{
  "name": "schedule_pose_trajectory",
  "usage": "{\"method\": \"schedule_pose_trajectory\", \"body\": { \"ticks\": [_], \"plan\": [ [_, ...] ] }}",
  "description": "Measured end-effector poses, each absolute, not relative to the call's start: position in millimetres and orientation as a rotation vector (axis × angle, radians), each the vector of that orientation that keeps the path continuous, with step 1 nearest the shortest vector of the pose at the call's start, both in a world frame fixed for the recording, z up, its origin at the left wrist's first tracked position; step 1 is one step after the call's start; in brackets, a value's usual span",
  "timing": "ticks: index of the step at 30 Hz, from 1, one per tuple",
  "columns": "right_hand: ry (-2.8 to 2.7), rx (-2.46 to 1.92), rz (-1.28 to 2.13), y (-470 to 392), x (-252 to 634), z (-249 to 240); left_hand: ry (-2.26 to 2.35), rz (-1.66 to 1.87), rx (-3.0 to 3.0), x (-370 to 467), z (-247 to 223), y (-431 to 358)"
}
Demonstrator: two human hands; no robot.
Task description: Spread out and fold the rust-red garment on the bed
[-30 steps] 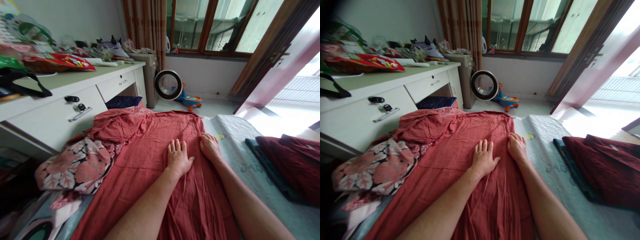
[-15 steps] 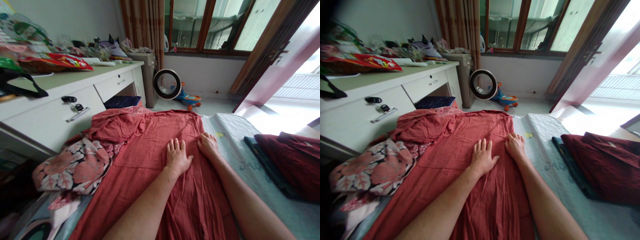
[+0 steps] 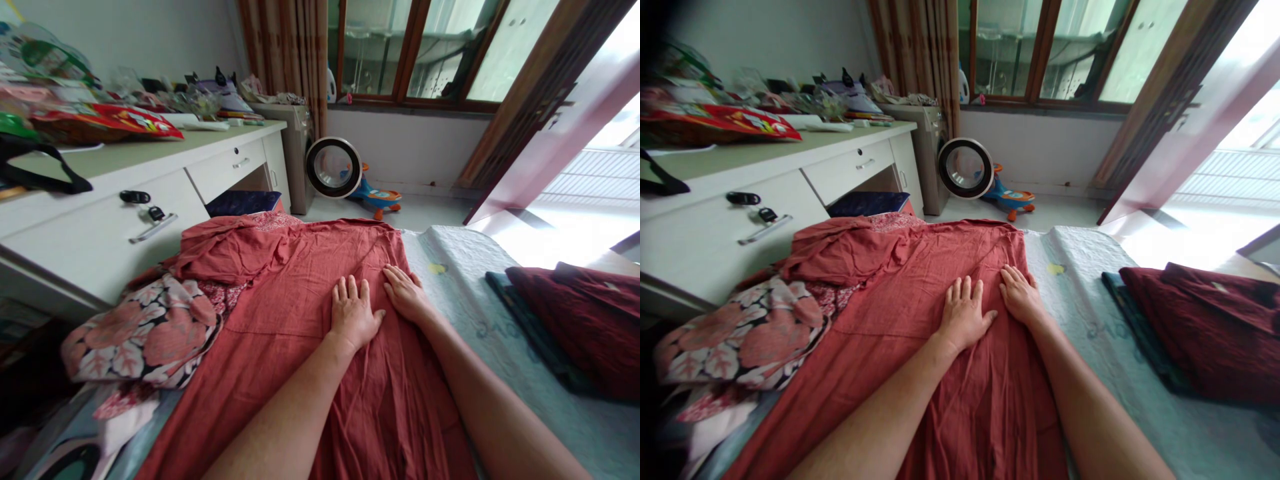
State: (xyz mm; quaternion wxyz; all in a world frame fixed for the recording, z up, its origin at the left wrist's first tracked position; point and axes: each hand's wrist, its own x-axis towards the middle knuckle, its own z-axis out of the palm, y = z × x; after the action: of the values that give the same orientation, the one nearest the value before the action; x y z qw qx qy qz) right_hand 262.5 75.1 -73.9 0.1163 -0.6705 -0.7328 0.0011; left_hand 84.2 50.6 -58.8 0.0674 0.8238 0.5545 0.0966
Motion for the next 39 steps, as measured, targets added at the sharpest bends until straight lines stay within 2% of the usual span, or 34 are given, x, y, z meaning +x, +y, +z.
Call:
{"method": "schedule_pose_trajectory", "body": {
  "ticks": [17,22,25,33,39],
  "plan": [
    [-1.941,-2.284,-0.043,75,275,-69,1.68,0.304,2.489,84,-58,49],
    [-1.935,-2.071,-0.184,75,274,-68,1.675,0.306,2.497,84,-59,50],
    [-2.019,-1.948,-0.158,75,269,-70,1.672,0.298,2.492,84,-60,50],
    [-2.02,-2.002,-0.097,74,267,-68,1.674,0.295,2.492,84,-61,51],
    [-2.057,-1.89,-0.082,73,272,-62,1.671,0.307,2.493,84,-61,50]
  ]
}}
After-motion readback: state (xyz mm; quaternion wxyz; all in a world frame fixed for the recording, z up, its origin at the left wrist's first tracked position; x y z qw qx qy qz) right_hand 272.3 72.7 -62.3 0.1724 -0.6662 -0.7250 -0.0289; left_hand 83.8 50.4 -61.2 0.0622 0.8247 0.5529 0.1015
